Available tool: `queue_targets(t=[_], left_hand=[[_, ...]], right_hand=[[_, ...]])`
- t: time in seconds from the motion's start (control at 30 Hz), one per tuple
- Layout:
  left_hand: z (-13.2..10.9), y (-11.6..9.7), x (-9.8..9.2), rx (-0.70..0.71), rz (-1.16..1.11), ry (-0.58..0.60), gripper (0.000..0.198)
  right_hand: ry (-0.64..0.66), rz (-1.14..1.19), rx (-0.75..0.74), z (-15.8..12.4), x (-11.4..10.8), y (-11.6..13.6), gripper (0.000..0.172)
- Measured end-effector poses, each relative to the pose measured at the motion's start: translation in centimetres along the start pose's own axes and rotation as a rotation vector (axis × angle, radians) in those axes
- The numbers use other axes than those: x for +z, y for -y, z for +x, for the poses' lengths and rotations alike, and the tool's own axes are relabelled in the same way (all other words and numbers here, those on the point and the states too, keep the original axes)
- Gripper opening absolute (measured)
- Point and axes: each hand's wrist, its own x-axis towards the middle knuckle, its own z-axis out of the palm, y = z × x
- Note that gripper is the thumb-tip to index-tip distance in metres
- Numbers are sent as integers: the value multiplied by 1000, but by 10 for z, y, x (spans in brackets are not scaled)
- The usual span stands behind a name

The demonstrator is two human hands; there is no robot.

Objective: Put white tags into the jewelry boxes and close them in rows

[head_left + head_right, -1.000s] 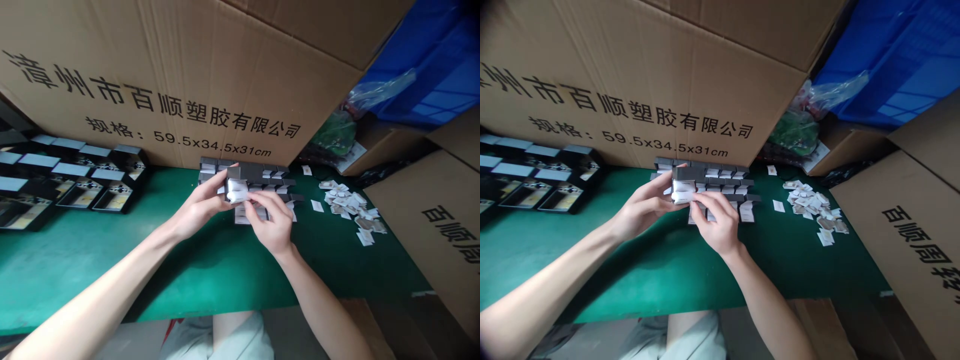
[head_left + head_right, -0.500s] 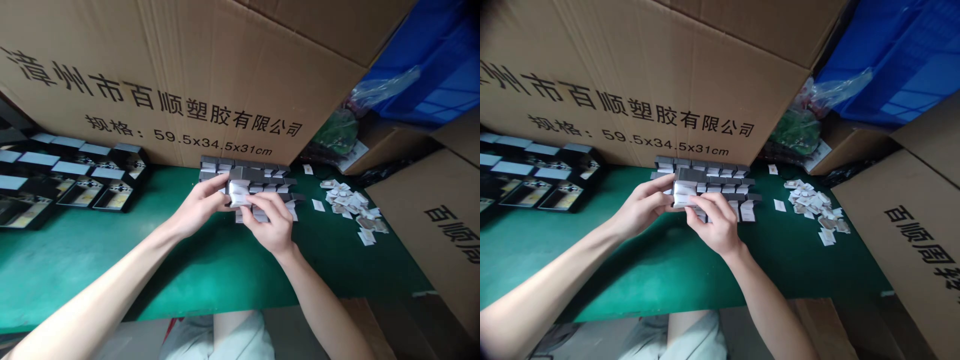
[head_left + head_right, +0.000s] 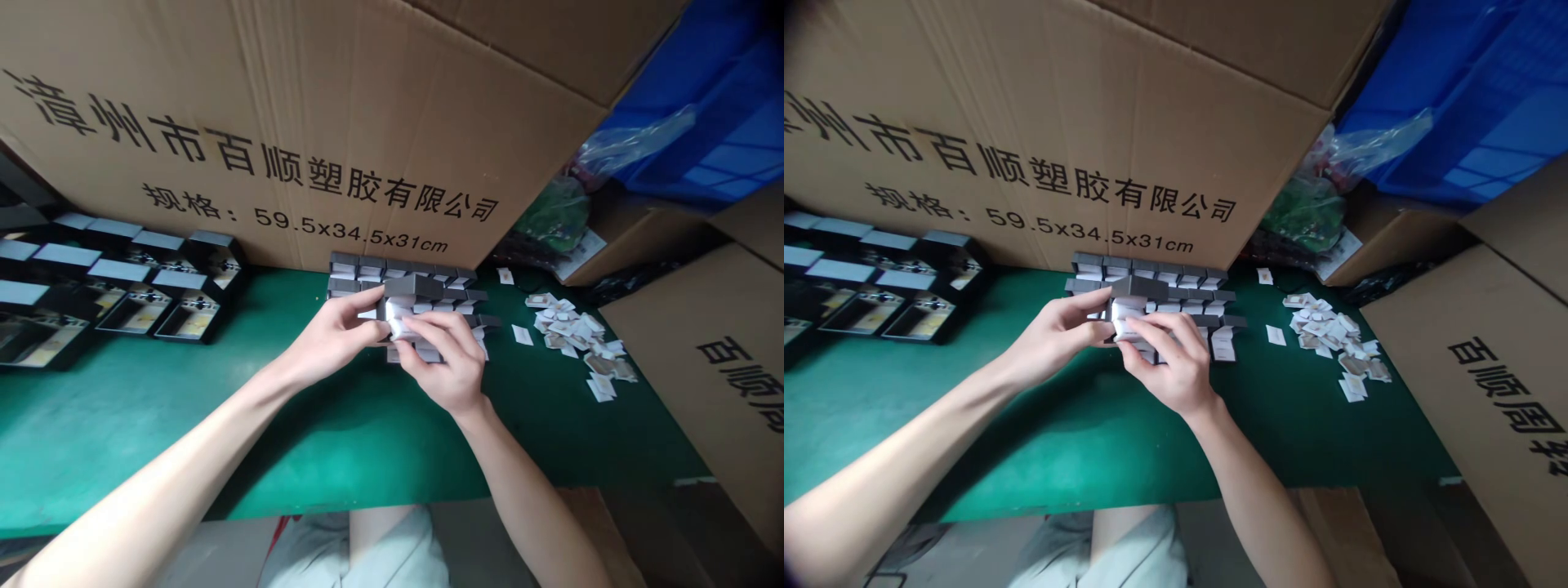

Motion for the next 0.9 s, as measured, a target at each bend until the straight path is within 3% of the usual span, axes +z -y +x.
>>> queue_targets(t=[0.43, 0.53, 0.73, 0.9], left_hand=[[0, 5, -3, 26, 35, 39, 53], [-1, 3, -6, 45, 25, 64, 60], [-4, 1, -6, 25, -30, 181, 92], [-3, 3, -3, 11, -73, 157, 86]], right_hand=[[20, -39, -49, -1, -1, -2, 30], [38, -57, -80, -2, -3, -3, 33], [46, 0, -103, -1, -8, -4, 34], [37, 11, -80, -1, -8, -4, 31]])
